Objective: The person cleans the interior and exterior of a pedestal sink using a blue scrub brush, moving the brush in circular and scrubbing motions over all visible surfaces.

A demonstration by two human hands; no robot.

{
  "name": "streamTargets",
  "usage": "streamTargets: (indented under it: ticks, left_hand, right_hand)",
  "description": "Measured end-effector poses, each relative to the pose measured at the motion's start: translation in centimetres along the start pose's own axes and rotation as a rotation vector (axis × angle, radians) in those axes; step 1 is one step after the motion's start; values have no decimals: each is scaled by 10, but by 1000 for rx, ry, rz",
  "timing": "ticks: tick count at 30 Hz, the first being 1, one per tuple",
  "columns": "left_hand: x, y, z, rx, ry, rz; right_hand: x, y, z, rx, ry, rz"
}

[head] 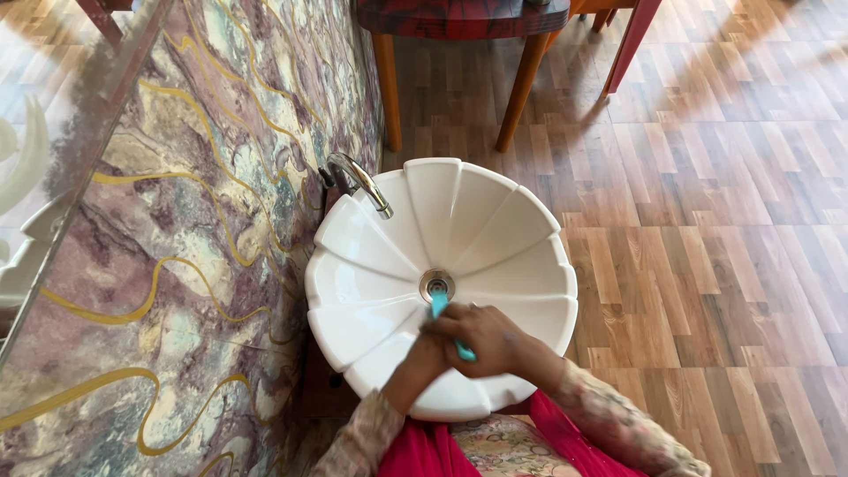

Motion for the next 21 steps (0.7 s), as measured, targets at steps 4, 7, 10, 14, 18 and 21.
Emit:
streamTargets:
  ticks: [4, 7, 10, 14, 18, 21]
  left_hand:
    - [-5, -74, -59, 219, -153, 201]
    - [-8, -49, -44, 75, -148, 81]
    - [-3, 7, -9, -127, -157, -132]
    - [38, 4, -14, -103, -265, -255]
    - [70, -52, -57, -70, -87, -501]
    - [63, -60, -46, -102, -91, -554]
  right_hand:
    - [-27, 38, -32, 27, 131, 102]
    - [-1, 30, -24, 92, 182, 23]
    - [29, -9, 1, -59, -63, -13]
    - [19, -14, -12, 8, -13, -38]
    - [9, 28, -46, 319, 291, -101]
    - [25, 16, -40, 301, 214, -239]
Point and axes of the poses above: each hand's wrist, its own z-axis towards the middle knuckle, its own x-axis out of the palm, y = z × x, the point moved 1 cm from there along z, towards the middle knuckle, and after that the axes turned 9 degrees about -x, right-handed, at the moved point
